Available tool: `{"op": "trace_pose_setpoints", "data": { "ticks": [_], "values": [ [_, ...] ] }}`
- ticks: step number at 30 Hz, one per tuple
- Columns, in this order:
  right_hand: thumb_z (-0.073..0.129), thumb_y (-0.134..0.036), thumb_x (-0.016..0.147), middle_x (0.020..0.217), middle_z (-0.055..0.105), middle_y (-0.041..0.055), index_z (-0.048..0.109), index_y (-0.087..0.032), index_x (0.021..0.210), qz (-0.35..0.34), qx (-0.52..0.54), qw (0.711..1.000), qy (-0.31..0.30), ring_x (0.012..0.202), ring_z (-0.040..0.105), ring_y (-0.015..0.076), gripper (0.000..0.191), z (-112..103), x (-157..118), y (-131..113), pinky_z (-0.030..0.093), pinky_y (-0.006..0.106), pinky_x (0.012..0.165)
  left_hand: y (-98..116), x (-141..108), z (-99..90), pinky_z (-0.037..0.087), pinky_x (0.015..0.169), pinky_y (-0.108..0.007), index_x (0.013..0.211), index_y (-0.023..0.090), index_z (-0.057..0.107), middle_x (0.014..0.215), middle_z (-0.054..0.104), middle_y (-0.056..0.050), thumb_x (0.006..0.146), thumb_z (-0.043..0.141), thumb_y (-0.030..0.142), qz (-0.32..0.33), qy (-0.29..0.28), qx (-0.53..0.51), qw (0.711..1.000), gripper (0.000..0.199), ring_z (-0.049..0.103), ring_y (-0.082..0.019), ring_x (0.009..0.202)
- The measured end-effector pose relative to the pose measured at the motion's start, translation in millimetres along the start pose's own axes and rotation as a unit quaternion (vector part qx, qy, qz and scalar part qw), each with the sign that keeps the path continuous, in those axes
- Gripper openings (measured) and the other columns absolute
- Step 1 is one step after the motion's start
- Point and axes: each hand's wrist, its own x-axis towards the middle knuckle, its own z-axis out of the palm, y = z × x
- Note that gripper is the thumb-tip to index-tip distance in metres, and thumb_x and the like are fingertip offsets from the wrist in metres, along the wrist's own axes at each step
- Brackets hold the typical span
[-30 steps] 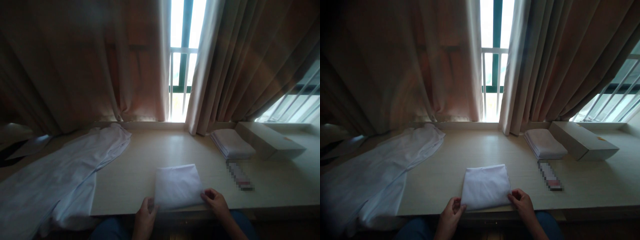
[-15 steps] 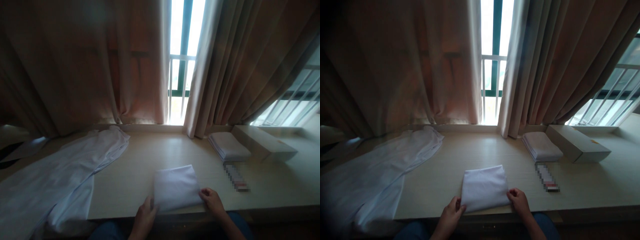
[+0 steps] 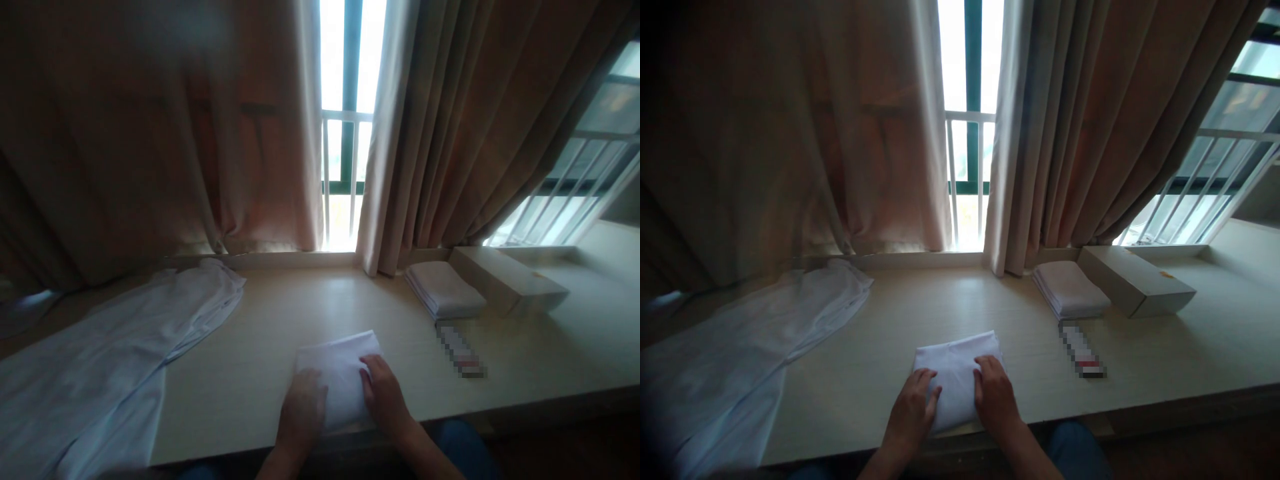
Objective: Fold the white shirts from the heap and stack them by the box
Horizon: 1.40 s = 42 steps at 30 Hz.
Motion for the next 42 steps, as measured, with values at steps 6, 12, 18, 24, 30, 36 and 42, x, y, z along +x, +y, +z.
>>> {"op": "trace_pose_setpoints", "data": {
  "ticks": [6,12,18,24,30,36,42],
  "values": [
    [0.039,-0.021,0.094,0.138,0.051,0.012,0.045,-0.014,0.138,-0.145,-0.048,0.977,-0.151,0.131,0.041,0.0215,0.045,67,39,-32,0.03,0.039,0.112,-14,48,28.8,0.021,0.115,-0.046,0.137,0.01,0.047,0.146,0.043,-0.014,0.089,0.031,0.014,0.044,-0.081,0.106,0.99,0.051,0.031,-0.027,0.139],
    [0.034,-0.053,0.096,0.146,0.042,0.0123,0.044,-0.017,0.14,-0.056,-0.108,0.98,-0.158,0.138,0.03,0.0294,0.058,72,36,3,0.016,0.051,0.114,-26,48,45.2,0.018,0.116,-0.045,0.141,0.011,0.043,0.15,0.036,-0.014,0.093,0.032,0.031,0.002,-0.075,0.123,0.99,0.054,0.026,-0.028,0.141],
    [0.03,-0.061,0.093,0.151,0.032,0.0138,0.037,-0.013,0.145,0.017,-0.15,0.974,-0.168,0.142,0.021,0.03,0.071,59,46,30,0.004,0.049,0.115,-27,48,53.4,0.014,0.117,-0.043,0.142,0.011,0.041,0.149,0.037,-0.013,0.094,0.029,0.037,-0.007,-0.052,0.123,0.991,0.056,0.026,-0.027,0.141],
    [0.023,-0.051,0.097,0.153,0.028,0.0122,0.033,-0.014,0.147,0.068,-0.191,0.965,-0.165,0.143,0.017,0.0244,0.063,58,56,50,-0.004,0.047,0.114,-25,47,49.4,0.011,0.117,-0.043,0.142,0.013,0.04,0.149,0.038,-0.012,0.094,0.027,0.046,-0.005,-0.06,0.13,0.99,0.06,0.026,-0.026,0.141],
    [0.03,-0.05,0.096,0.142,0.046,0.0128,0.044,-0.018,0.139,0.043,-0.201,0.972,-0.118,0.133,0.033,0.0255,0.056,52,62,51,0.003,0.047,0.112,-19,46,46.8,0.007,0.116,-0.049,0.144,0.018,0.037,0.149,0.039,-0.009,0.094,0.025,0.049,-0.034,-0.056,0.134,0.989,0.06,0.025,-0.026,0.141],
    [0.029,-0.046,0.098,0.103,0.062,0.0125,0.064,-0.019,0.092,0.047,-0.23,0.97,-0.068,0.106,0.049,0.0266,0.045,43,71,49,0.026,0.043,0.1,-20,47,46.7,0.01,0.116,-0.048,0.144,0.019,0.037,0.148,0.04,-0.01,0.094,0.024,0.052,-0.038,-0.067,0.121,0.99,0.062,0.028,-0.026,0.14],
    [0.028,-0.03,0.098,0.117,0.06,0.0111,0.059,-0.022,0.119,0.112,-0.226,0.968,-0.006,0.11,0.05,0.0254,0.038,47,68,64,0.024,0.042,0.104,-24,53,47.9,0.011,0.116,-0.048,0.146,0.013,0.033,0.155,0.025,-0.013,0.092,0.025,0.054,-0.038,-0.104,0.128,0.986,0.068,0.017,-0.028,0.144]
  ]
}}
